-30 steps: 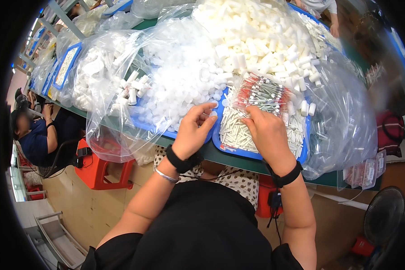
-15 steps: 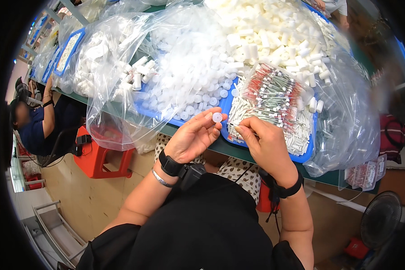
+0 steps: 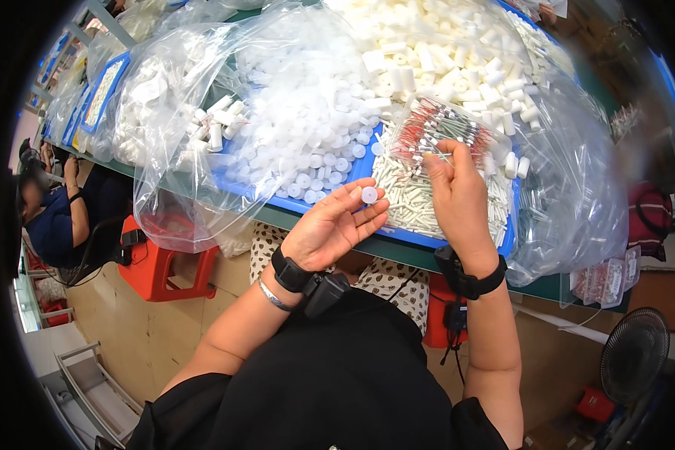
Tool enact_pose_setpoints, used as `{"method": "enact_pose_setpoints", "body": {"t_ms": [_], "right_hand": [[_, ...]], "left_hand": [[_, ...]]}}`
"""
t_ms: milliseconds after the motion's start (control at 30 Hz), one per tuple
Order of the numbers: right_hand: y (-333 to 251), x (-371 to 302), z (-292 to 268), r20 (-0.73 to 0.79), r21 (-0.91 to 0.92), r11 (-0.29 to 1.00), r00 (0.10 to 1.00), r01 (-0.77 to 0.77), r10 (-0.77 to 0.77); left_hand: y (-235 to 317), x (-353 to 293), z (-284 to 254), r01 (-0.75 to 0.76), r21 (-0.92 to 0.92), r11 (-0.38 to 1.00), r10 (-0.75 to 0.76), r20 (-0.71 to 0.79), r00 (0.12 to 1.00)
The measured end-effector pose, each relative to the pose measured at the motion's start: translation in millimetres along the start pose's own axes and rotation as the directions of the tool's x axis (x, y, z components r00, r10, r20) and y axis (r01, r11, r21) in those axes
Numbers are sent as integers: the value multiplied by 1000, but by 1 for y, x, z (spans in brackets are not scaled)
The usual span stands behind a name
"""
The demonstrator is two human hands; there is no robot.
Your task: The person repeatedly picks up small white cylindrical plastic pieces and thin metal pins from blue trays. They insert the pins into the plastic pieces by hand and place the assembled units back onto the tray. The process is repetitive and performed one unit at a time.
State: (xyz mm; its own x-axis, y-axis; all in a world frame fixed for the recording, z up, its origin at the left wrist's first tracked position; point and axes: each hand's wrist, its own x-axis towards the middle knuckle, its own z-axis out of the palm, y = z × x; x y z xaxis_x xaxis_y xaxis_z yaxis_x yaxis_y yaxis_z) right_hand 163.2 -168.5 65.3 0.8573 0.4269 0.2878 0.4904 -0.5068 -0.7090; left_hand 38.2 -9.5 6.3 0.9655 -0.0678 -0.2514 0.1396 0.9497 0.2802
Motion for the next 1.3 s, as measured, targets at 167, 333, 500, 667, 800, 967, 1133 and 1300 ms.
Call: {"method": "enact_pose_setpoints", "body": {"t_ms": [167,333,500,667,800,967,1133,1300], "right_hand": [[0,0,-6,-16,89,996,1000,-10,11],[-19,-15,-21,288,286,945,955,-160,74],[-17,-31,-25,491,332,895,865,-298,106],[-11,-34,-21,479,288,918,871,-272,108],[-11,-33,-22,491,303,915,867,-264,88],[-11,-32,-24,523,247,949,851,-195,38],[-11,-32,-23,524,262,943,851,-208,42],[-8,-31,-25,532,273,912,838,-305,121]], "left_hand": [[-4,4,9,-14,-59,998,16,45,999],[-5,9,13,-31,-70,997,35,54,998],[-3,4,5,-13,-85,996,18,55,998],[-3,3,4,-12,-82,997,16,43,999],[-2,1,5,-23,-62,998,24,26,999],[-3,0,5,-26,-39,999,27,12,1000],[-3,-1,6,-21,-16,1000,21,8,1000],[-1,-3,8,-34,108,994,37,-25,999]]}}
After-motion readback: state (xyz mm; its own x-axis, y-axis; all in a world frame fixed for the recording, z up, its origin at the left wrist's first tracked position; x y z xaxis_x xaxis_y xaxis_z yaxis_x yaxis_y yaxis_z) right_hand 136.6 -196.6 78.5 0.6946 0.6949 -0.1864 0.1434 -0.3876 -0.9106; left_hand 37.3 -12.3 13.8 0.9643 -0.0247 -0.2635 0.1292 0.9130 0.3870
